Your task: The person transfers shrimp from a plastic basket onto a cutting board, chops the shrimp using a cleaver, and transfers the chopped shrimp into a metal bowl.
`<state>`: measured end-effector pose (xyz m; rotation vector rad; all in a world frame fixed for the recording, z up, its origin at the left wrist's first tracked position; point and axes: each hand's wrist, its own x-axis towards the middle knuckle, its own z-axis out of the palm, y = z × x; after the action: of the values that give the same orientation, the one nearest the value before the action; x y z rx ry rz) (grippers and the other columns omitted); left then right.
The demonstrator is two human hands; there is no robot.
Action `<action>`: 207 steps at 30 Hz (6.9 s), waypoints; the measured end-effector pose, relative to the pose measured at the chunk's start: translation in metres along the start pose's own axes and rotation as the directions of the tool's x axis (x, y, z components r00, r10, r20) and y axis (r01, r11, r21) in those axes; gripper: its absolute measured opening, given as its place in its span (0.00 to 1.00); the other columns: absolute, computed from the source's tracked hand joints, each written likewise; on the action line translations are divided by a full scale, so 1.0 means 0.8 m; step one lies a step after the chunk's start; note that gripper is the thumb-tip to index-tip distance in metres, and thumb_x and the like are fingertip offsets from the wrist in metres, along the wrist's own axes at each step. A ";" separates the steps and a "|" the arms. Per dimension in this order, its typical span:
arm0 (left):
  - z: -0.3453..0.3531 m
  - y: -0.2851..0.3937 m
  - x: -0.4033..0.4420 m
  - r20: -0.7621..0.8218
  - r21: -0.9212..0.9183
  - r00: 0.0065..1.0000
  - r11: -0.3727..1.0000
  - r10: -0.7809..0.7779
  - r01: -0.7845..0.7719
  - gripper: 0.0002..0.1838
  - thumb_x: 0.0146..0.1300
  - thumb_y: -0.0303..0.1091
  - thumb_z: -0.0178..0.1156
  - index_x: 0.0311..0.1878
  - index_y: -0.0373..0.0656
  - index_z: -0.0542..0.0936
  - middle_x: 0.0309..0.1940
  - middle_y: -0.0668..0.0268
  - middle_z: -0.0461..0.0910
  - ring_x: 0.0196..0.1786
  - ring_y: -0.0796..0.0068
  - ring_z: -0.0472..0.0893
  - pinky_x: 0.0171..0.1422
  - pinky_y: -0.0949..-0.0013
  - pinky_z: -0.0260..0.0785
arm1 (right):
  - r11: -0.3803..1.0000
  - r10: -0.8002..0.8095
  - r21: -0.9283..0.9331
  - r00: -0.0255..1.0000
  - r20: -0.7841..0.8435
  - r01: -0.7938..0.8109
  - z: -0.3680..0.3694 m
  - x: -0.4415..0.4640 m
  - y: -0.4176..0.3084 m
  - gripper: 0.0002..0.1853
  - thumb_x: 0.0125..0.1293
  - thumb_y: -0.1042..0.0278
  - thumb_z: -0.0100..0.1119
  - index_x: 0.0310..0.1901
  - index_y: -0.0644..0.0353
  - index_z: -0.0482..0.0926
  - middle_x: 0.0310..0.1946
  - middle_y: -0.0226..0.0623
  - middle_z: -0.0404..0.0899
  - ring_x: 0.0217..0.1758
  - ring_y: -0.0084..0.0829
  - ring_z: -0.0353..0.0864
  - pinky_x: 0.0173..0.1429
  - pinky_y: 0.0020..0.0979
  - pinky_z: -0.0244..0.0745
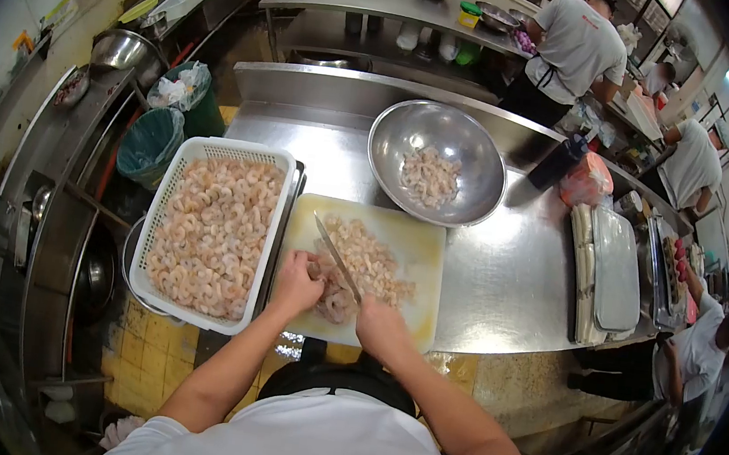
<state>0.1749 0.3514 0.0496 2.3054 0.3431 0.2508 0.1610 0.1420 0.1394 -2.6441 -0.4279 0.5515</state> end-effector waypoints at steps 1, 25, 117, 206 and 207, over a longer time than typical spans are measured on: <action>0.003 -0.004 -0.005 -0.019 0.057 0.998 0.997 -0.052 0.053 0.15 0.61 0.35 0.72 0.48 0.38 0.85 0.47 0.52 0.81 0.56 0.46 0.82 0.63 0.49 0.75 | 1.000 -0.021 -0.008 1.000 -0.007 0.021 0.034 0.019 0.020 0.12 0.76 0.65 0.53 0.43 0.69 0.75 0.36 0.66 0.85 0.43 0.68 0.86 0.49 0.63 0.80; -0.006 -0.004 -0.011 0.091 0.044 0.992 0.996 -0.087 0.084 0.21 0.62 0.41 0.75 0.52 0.39 0.84 0.53 0.49 0.78 0.59 0.45 0.79 0.65 0.50 0.73 | 0.998 -0.064 -0.005 0.993 -0.101 0.063 0.031 0.030 0.028 0.13 0.76 0.64 0.51 0.43 0.68 0.77 0.34 0.66 0.84 0.39 0.67 0.86 0.47 0.64 0.79; -0.013 0.004 -0.018 0.060 -0.145 0.837 0.835 0.543 -0.531 0.11 0.54 0.27 0.72 0.42 0.42 0.87 0.42 0.58 0.83 0.50 0.53 0.83 0.56 0.57 0.79 | 0.998 0.048 0.049 0.988 -0.149 -0.041 -0.011 -0.011 0.037 0.12 0.78 0.65 0.52 0.45 0.68 0.75 0.36 0.68 0.83 0.41 0.70 0.84 0.49 0.65 0.77; 0.013 -0.002 -0.079 0.220 0.031 0.956 0.978 0.195 -0.206 0.36 0.58 0.48 0.77 0.64 0.37 0.75 0.60 0.51 0.74 0.65 0.47 0.76 0.69 0.50 0.72 | 0.929 0.107 0.366 0.984 -0.141 -0.049 0.036 -0.036 0.054 0.18 0.80 0.57 0.59 0.47 0.69 0.77 0.35 0.58 0.85 0.40 0.57 0.86 0.45 0.49 0.78; 0.011 -0.001 -0.078 0.194 0.026 0.965 0.982 0.176 -0.185 0.36 0.59 0.48 0.76 0.64 0.37 0.75 0.60 0.51 0.74 0.65 0.47 0.76 0.70 0.51 0.72 | 0.937 0.101 0.347 0.982 -0.162 -0.039 0.027 -0.044 0.042 0.18 0.81 0.57 0.59 0.47 0.69 0.77 0.35 0.59 0.85 0.40 0.60 0.86 0.45 0.50 0.78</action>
<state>0.1183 0.3263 0.0386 2.3833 0.0411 0.1106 0.1277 0.1065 0.1170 -2.3511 -0.1648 0.3670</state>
